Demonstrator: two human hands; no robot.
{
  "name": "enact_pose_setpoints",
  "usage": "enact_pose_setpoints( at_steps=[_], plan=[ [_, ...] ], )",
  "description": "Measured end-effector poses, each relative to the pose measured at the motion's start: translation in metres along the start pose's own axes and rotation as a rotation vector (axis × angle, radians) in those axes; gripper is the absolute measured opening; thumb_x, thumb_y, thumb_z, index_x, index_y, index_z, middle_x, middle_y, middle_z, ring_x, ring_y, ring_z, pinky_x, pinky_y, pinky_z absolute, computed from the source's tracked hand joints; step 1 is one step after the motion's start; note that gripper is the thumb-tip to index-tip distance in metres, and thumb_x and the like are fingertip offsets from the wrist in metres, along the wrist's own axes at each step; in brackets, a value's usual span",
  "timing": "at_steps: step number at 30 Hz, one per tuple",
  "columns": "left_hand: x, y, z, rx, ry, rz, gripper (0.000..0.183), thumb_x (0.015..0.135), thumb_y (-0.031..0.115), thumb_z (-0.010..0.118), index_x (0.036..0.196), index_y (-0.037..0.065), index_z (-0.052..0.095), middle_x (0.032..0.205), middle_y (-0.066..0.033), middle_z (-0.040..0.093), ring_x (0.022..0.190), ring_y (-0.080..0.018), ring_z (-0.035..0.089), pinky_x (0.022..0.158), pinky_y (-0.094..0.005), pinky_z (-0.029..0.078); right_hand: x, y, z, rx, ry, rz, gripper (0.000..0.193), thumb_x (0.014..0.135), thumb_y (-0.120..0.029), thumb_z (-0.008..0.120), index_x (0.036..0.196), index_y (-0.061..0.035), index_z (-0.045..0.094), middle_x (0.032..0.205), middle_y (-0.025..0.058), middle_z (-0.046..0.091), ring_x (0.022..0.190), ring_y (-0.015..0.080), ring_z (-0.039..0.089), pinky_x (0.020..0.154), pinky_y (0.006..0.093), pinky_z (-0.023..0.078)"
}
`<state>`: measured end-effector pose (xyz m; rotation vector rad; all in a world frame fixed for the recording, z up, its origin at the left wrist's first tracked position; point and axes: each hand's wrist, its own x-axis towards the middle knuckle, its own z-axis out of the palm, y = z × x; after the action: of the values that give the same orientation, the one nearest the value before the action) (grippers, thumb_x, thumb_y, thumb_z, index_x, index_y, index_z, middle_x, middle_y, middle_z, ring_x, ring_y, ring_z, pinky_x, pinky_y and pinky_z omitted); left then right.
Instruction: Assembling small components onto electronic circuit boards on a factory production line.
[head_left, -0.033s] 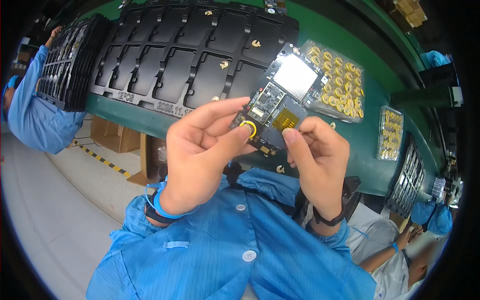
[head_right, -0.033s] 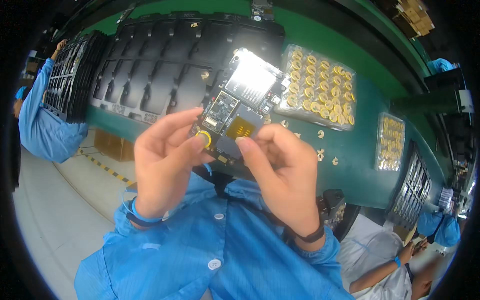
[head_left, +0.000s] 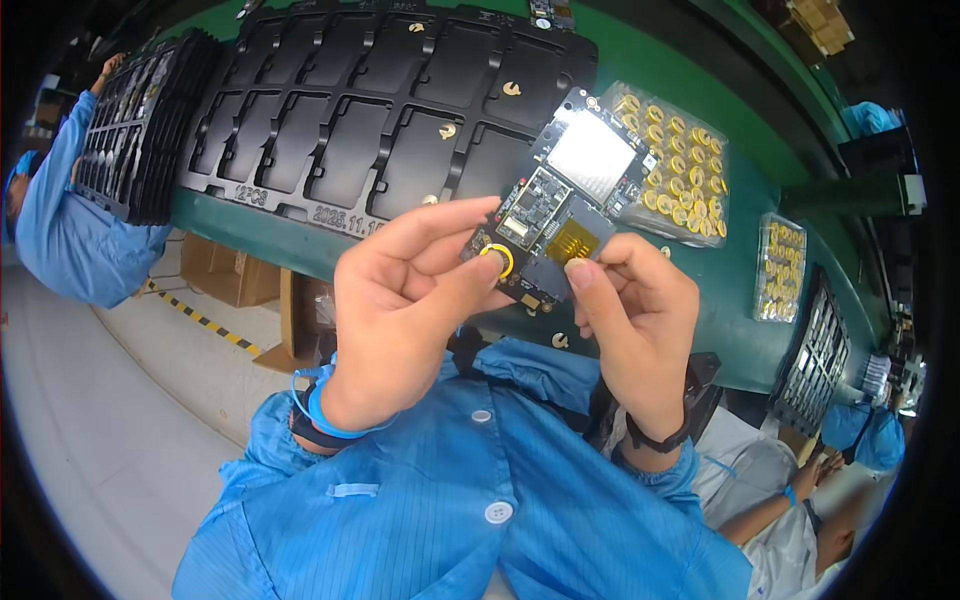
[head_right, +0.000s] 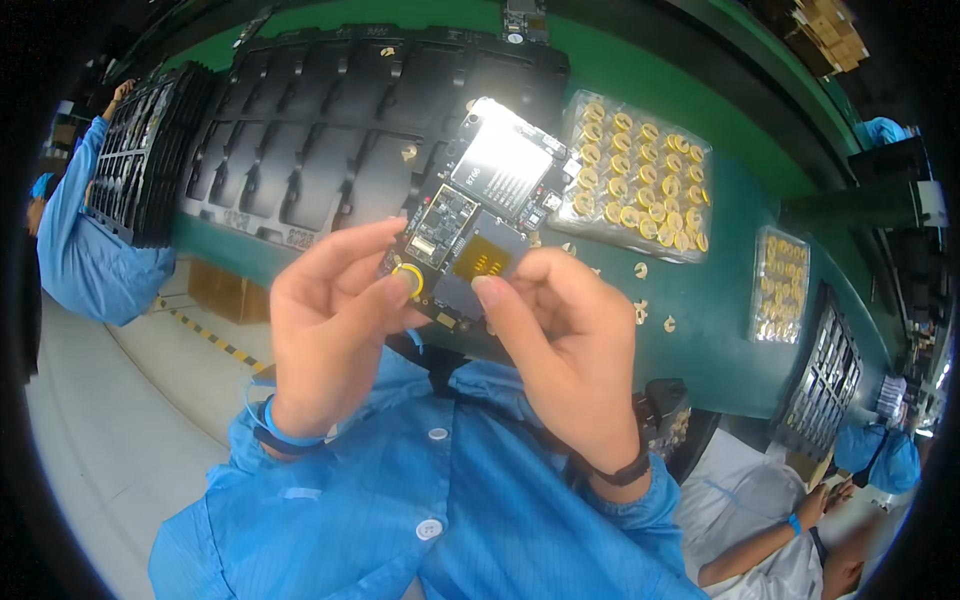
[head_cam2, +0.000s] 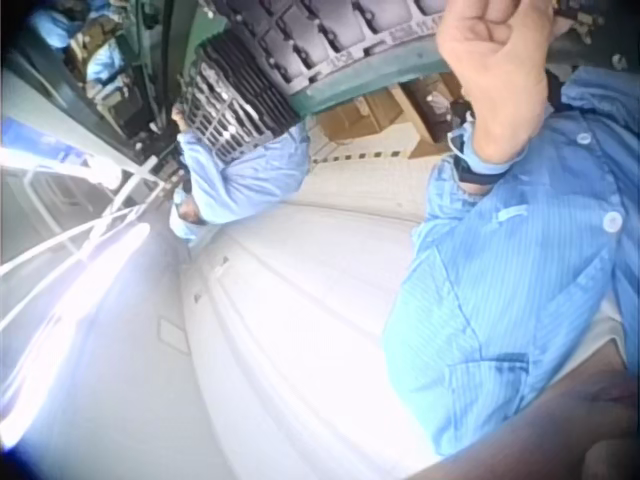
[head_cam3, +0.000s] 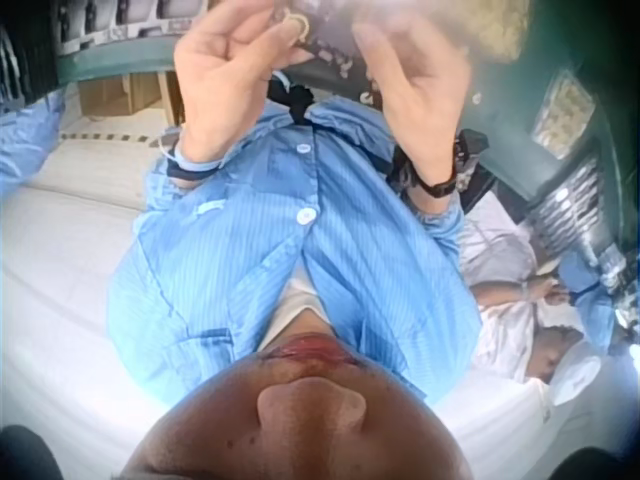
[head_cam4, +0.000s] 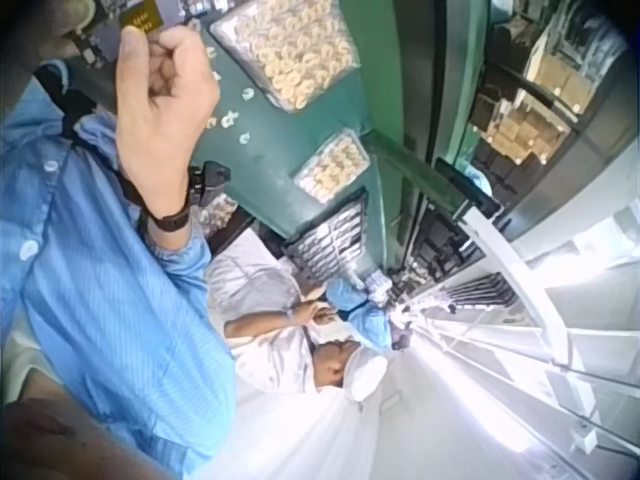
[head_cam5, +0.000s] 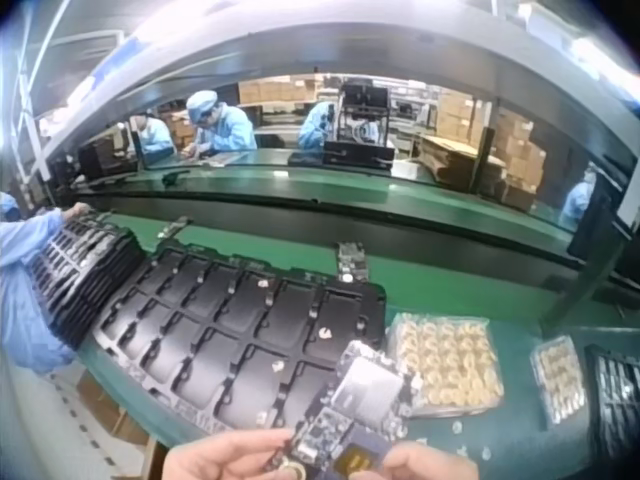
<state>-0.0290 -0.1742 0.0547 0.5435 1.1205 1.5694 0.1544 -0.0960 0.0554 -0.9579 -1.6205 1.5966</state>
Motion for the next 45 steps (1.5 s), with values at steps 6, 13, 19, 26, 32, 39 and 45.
enact_pose_setpoints(
  at_steps=[6, 13, 19, 26, 32, 39, 45],
  plan=[
    [0.014, -0.010, 0.007, -0.072, -0.149, -0.066, 0.044, 0.101, -0.006, 0.062, 0.145, -0.007, 0.054, 0.130, -0.0216, 0.072, 0.116, -0.0244, 0.072, 0.094, -0.0351, 0.064, 0.007, -0.015, -0.021, 0.142, 0.043, 0.167, 0.006, 0.105, -0.004, 0.068, 0.105, 0.0014, 0.066, 0.084, -0.0003, 0.068, 0.066, 0.0035, 0.058, 0.058, 0.0196, 0.043],
    [0.035, -0.008, -0.012, 0.169, -0.316, 0.014, 0.033, 0.105, -0.002, 0.061, 0.137, -0.006, 0.061, 0.130, -0.0221, 0.073, 0.120, -0.0256, 0.071, 0.105, -0.0385, 0.057, 0.034, -0.033, -0.101, -0.005, 0.273, 0.029, 0.010, 0.105, -0.009, 0.067, 0.104, 0.0007, 0.069, 0.082, 0.0015, 0.066, 0.065, 0.0071, 0.058, 0.057, 0.0231, 0.046],
    [0.058, -0.027, -0.037, 0.575, -0.149, 0.151, 0.026, 0.103, -0.003, 0.061, 0.127, -0.005, 0.068, 0.118, -0.0154, 0.078, 0.116, -0.0205, 0.072, 0.100, -0.0321, 0.055, 0.122, -0.005, -0.199, -0.203, 0.321, -0.015, 0.018, 0.106, -0.018, 0.069, 0.095, -0.0037, 0.068, 0.076, -0.0021, 0.062, 0.062, 0.0069, 0.057, 0.056, 0.0244, 0.045],
    [0.043, -0.020, -0.030, 0.748, -0.206, 0.194, 0.024, 0.103, -0.003, 0.058, 0.121, -0.004, 0.074, 0.117, -0.0137, 0.078, 0.114, -0.0187, 0.071, 0.100, -0.0303, 0.053, 0.229, 0.079, -0.309, -0.032, 0.491, 0.231, 0.017, 0.101, -0.017, 0.076, 0.099, -0.0009, 0.070, 0.080, 0.0020, 0.063, 0.073, 0.0109, 0.061, 0.063, 0.0268, 0.050],
    [0.034, 0.008, -0.038, 0.655, -0.127, 0.201, 0.021, 0.104, -0.001, 0.059, 0.121, -0.006, 0.071, 0.115, -0.0140, 0.078, 0.107, -0.0164, 0.073, 0.096, -0.0284, 0.054, 0.203, 0.090, -0.301, -1.117, 0.855, -0.308, 0.024, 0.093, -0.022, 0.083, 0.096, 0.0006, 0.076, 0.086, 0.0049, 0.073, 0.076, 0.0105, 0.068, 0.066, 0.0257, 0.053],
    [0.017, -0.002, -0.044, 0.615, -0.106, 0.139, 0.018, 0.104, -0.002, 0.061, 0.119, -0.007, 0.071, 0.112, -0.0154, 0.079, 0.108, -0.0179, 0.074, 0.097, -0.0306, 0.056, 0.041, -0.004, -0.167, -0.831, 0.065, -0.159, 0.022, 0.086, -0.012, 0.086, 0.105, -0.0034, 0.077, 0.098, 0.0080, 0.070, 0.081, 0.0190, 0.066, 0.071, 0.0302, 0.053],
    [0.020, -0.015, -0.019, 0.616, -0.237, 0.145, 0.019, 0.102, -0.002, 0.062, 0.118, -0.006, 0.072, 0.108, -0.0157, 0.080, 0.105, -0.0199, 0.077, 0.094, -0.0306, 0.057, 0.007, 0.033, -0.153, -0.994, 0.260, -0.337, 0.017, 0.089, -0.004, 0.079, 0.106, -0.0026, 0.077, 0.104, 0.0111, 0.068, 0.097, 0.0307, 0.070, 0.080, 0.0392, 0.057]
  ],
)
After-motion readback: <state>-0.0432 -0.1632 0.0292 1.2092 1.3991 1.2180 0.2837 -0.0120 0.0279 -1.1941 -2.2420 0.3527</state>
